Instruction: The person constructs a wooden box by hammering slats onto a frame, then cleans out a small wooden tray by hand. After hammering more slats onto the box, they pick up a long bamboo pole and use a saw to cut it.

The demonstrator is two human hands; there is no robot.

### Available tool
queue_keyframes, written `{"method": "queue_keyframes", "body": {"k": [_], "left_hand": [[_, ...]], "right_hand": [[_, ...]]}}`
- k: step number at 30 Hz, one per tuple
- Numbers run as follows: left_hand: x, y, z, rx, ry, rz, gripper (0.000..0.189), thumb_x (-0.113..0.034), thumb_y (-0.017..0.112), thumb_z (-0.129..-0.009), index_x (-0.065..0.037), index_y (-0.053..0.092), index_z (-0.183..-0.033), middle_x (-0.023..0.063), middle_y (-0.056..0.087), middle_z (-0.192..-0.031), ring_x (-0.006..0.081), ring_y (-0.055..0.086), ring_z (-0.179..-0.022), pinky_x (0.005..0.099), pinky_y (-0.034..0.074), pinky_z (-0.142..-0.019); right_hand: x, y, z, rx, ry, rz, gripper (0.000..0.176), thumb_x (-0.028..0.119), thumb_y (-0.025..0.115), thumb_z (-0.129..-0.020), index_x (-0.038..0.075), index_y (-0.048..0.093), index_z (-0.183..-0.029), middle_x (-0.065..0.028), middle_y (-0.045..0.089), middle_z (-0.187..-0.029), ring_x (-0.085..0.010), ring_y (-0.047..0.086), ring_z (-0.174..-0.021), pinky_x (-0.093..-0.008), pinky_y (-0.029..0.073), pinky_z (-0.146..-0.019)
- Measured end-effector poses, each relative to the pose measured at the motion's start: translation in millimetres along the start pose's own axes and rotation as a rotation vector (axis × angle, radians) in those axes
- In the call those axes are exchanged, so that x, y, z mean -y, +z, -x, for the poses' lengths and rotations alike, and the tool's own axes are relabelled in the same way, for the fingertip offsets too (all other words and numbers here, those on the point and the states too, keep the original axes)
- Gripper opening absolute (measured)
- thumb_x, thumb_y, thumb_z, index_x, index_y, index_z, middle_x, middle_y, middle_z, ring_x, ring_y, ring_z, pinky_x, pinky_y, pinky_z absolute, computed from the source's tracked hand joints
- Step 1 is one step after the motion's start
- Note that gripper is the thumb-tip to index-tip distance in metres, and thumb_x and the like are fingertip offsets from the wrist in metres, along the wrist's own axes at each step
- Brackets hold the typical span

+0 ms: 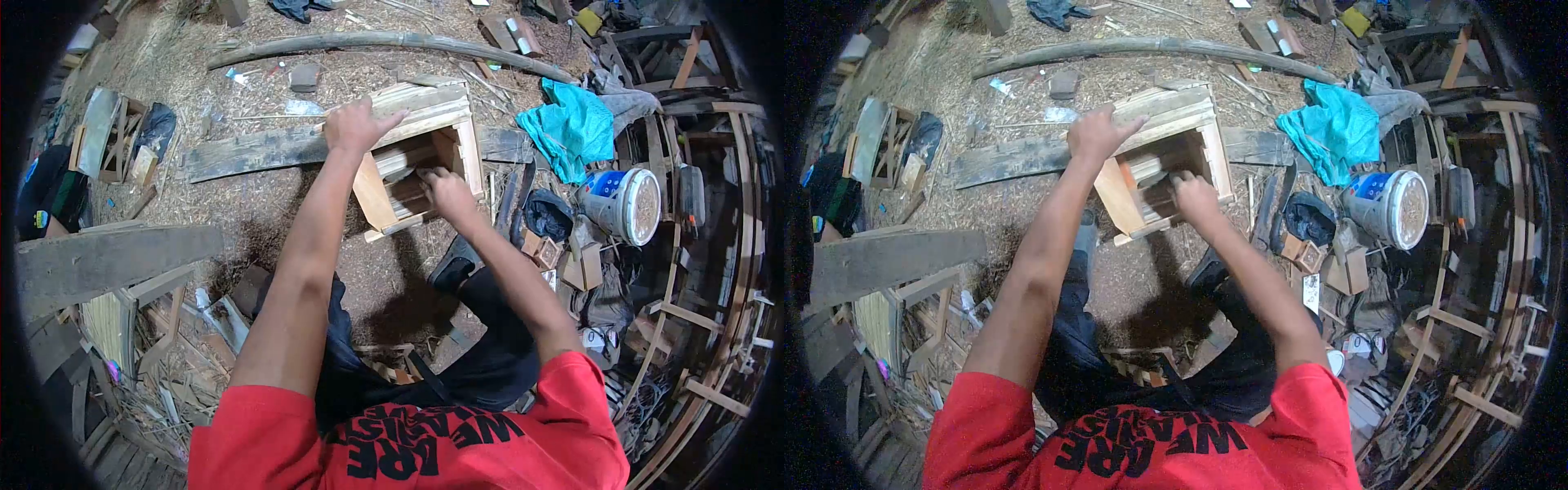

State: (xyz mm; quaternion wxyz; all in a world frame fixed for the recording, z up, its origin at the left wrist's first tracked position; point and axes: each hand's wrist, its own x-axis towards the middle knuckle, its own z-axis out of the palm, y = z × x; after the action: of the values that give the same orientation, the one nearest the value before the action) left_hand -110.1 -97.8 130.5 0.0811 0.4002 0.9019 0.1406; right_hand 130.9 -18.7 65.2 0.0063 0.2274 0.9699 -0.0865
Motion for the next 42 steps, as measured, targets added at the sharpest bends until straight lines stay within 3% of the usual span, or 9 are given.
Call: {"method": "queue_keyframes", "body": {"k": [8,12,13,18,22,24,29,36,42], "left_hand": [[-1.9,-0.1,1.1,-0.046,-0.005,-0.015,0.089,-0.088,0.046,-0.074,-0.006,0.070,-0.096,0.0155,0.072,-0.081,0.0282,0.073,-0.077,0.0414,0.058,-0.069],[-0.5,1.5,-1.6,-0.031,-0.010,-0.042,0.089,-0.089,0.045,-0.073,-0.007,0.070,-0.096,0.0153,0.072,-0.080,0.0279,0.073,-0.076,0.0411,0.058,-0.068],[1.9,3.6,-3.4,-0.022,-0.015,0.022,0.091,-0.088,0.048,-0.072,-0.007,0.071,-0.105,0.0173,0.072,-0.082,0.0328,0.072,-0.081,0.0451,0.058,-0.066],[1.0,3.4,-9.0,-0.005,-0.026,-0.010,0.090,-0.089,0.046,-0.073,-0.007,0.071,-0.098,0.0145,0.072,-0.081,0.0281,0.073,-0.079,0.0415,0.058,-0.067],[4.7,4.5,-11.2,-0.014,-0.002,-0.017,0.093,-0.090,0.046,-0.072,-0.007,0.071,-0.104,0.0153,0.072,-0.081,0.0294,0.073,-0.078,0.0420,0.058,-0.065],[1.4,8.0,-3.9,-0.030,0.022,-0.005,0.092,-0.090,0.046,-0.072,-0.007,0.071,-0.104,0.0153,0.072,-0.081,0.0292,0.073,-0.078,0.0419,0.058,-0.065],[0.8,0.0,-1.6,0.003,0.009,0.006,0.087,-0.087,0.049,-0.074,-0.007,0.070,-0.101,0.0153,0.073,-0.089,0.0280,0.073,-0.084,0.0396,0.058,-0.074],[0.1,-0.2,-5.0,0.012,-0.017,0.008,0.087,-0.088,0.049,-0.072,-0.007,0.071,-0.098,0.0160,0.073,-0.089,0.0280,0.072,-0.084,0.0402,0.058,-0.072],[-0.6,13.8,-2.5,-0.006,0.043,-0.020,0.091,-0.090,0.046,-0.072,-0.006,0.070,-0.097,0.0158,0.072,-0.080,0.0287,0.072,-0.076,0.0404,0.058,-0.063]], "right_hand": [[-15.2,21.5,15.2,-0.088,-0.038,-0.133,0.023,0.018,0.063,-0.085,0.005,0.071,-0.102,-0.0149,0.069,-0.101,-0.0341,0.067,-0.092,-0.0441,0.056,-0.079],[-8.6,-51.9,-26.9,0.066,-0.100,-0.145,0.017,0.018,0.065,-0.084,0.002,0.070,-0.081,-0.0188,0.069,-0.089,-0.0367,0.067,-0.084,-0.0459,0.055,-0.078],[-6.4,-74.1,-33.1,0.099,-0.118,-0.132,0.017,0.019,0.067,-0.084,0.002,0.071,-0.086,-0.0188,0.069,-0.090,-0.0363,0.067,-0.084,-0.0442,0.055,-0.078],[24.9,-169.4,-52.4,0.209,-0.024,-0.133,0.020,0.018,0.070,-0.084,0.000,0.072,-0.092,-0.0200,0.069,-0.089,-0.0357,0.068,-0.082,-0.0435,0.054,-0.076],[13.3,-100.5,-52.4,-0.023,-0.217,-0.206,0.017,0.020,0.067,-0.083,0.004,0.072,-0.081,-0.0217,0.068,-0.081,-0.0375,0.068,-0.076,-0.0466,0.055,-0.071],[-11.4,-4.8,-37.3,0.157,-0.065,-0.051,0.016,0.022,0.066,-0.082,0.007,0.072,-0.080,-0.0195,0.069,-0.079,-0.0370,0.069,-0.074,-0.0468,0.056,-0.071],[-17.9,-13.0,-50.5,0.121,-0.070,-0.199,0.017,0.022,0.065,-0.081,0.007,0.074,-0.082,-0.0215,0.068,-0.080,-0.0379,0.068,-0.075,-0.0464,0.056,-0.072],[21.6,-126.0,-56.4,0.184,-0.073,-0.151,0.018,0.019,0.068,-0.084,0.003,0.075,-0.089,-0.0203,0.069,-0.078,-0.0374,0.068,-0.072,-0.0430,0.056,-0.073],[0.0,-34.4,-69.9,0.217,-0.021,0.007,0.017,0.018,0.071,-0.077,0.002,0.072,-0.082,-0.0204,0.069,-0.081,-0.0387,0.068,-0.079,-0.0456,0.055,-0.077]]}}
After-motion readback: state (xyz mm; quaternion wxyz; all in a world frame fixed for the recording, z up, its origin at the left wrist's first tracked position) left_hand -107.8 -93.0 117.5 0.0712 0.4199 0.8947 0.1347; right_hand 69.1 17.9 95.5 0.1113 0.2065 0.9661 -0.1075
